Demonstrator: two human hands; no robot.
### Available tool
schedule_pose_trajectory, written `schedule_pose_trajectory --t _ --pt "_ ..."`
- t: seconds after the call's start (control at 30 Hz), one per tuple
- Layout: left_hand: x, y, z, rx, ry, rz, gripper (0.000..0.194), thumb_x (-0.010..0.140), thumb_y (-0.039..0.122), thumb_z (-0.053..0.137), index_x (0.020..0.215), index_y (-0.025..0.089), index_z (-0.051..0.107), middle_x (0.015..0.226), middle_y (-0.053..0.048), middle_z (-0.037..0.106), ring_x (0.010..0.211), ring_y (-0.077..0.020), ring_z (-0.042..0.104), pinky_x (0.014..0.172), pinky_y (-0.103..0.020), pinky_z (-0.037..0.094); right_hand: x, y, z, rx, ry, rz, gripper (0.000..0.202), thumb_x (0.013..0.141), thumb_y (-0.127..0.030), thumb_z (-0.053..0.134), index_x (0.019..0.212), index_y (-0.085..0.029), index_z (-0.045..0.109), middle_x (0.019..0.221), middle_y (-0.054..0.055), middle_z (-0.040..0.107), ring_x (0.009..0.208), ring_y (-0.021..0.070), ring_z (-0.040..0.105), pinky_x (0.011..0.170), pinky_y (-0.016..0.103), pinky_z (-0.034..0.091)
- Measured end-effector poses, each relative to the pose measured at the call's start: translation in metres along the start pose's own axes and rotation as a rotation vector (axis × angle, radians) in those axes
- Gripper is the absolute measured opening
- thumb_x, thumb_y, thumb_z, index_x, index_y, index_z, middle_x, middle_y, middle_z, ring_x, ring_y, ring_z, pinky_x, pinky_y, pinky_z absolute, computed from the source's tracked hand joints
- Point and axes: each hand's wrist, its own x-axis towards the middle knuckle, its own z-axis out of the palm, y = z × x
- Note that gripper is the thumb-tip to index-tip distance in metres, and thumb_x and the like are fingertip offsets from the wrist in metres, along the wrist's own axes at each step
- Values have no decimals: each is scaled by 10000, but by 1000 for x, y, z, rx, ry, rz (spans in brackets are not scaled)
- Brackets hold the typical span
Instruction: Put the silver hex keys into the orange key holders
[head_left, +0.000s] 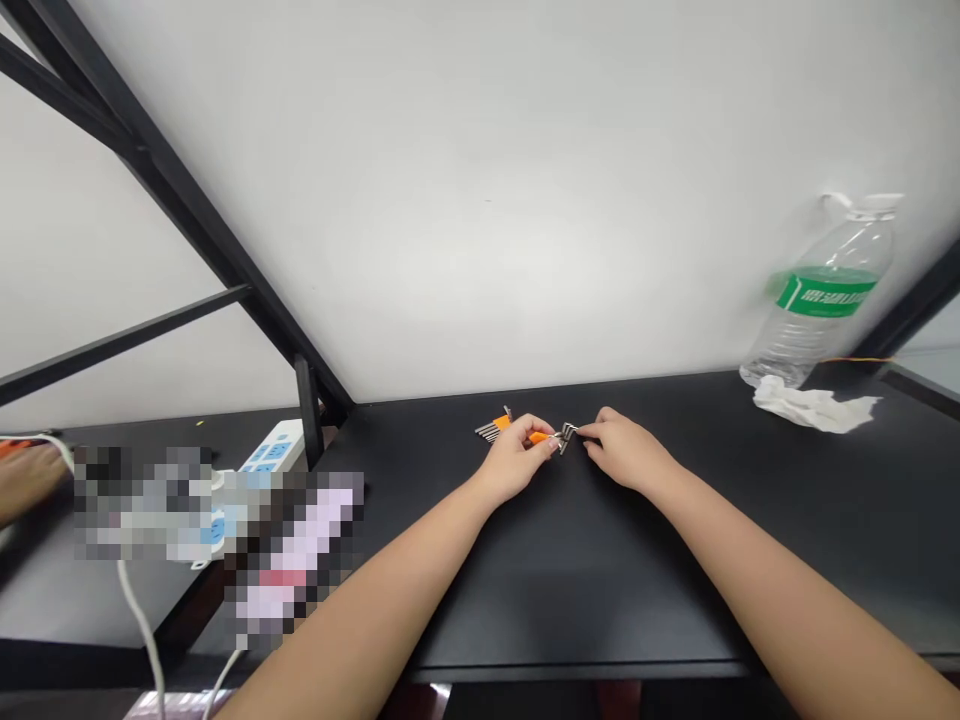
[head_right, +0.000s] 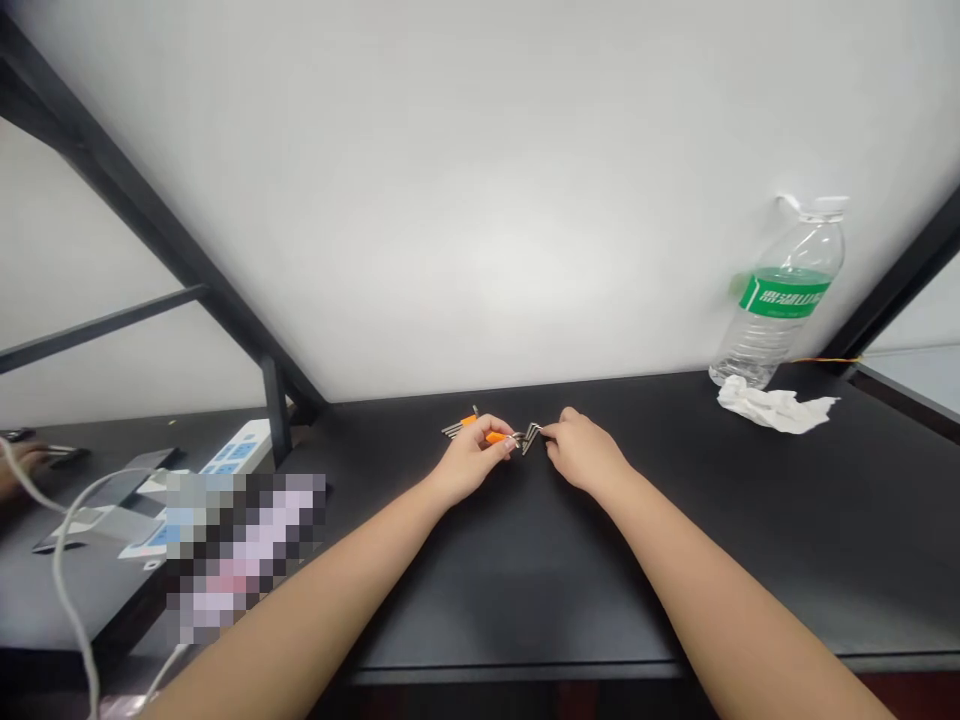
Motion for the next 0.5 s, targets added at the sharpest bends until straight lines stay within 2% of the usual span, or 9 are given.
schedule_pose_trajectory --t 0.13,0.23,0.37,0.5 --pt "0 1 0 -12 -22 6 245 832 390 708 926 179 628 808 -3 658 726 -131 595 720 -269 461 -2 0 -4 -32 -10 73 180 918 -230 546 894 -218 723 993 63 603 812 170 606 631 271 377" --pt "1 -1 -1 -11 -29 4 230 828 371 712 941 180 653 827 -14 674 740 -138 600 724 -275 468 -3 1 -5 -3 -19 40 189 921 -218 538 974 -220 719 1019 65 615 841 176 616 658 272 395" --pt "3 -3 -1 25 -30 24 224 833 366 707 953 177 697 823 -24 691 753 -153 620 748 -291 485 -6 1 -6 -5 -34 -44 284 924 -177 508 1071 -280 728 1058 61 625 890 184 619 664 269 392" --pt "3 -4 -3 30 -42 5 226 844 348 695 982 173 731 868 -52 724 816 -181 657 820 -328 514 -10 -2 -12 -68 -69 -75 229 891 -154 519 827 -254 715 960 47 655 813 178 614 582 270 330"
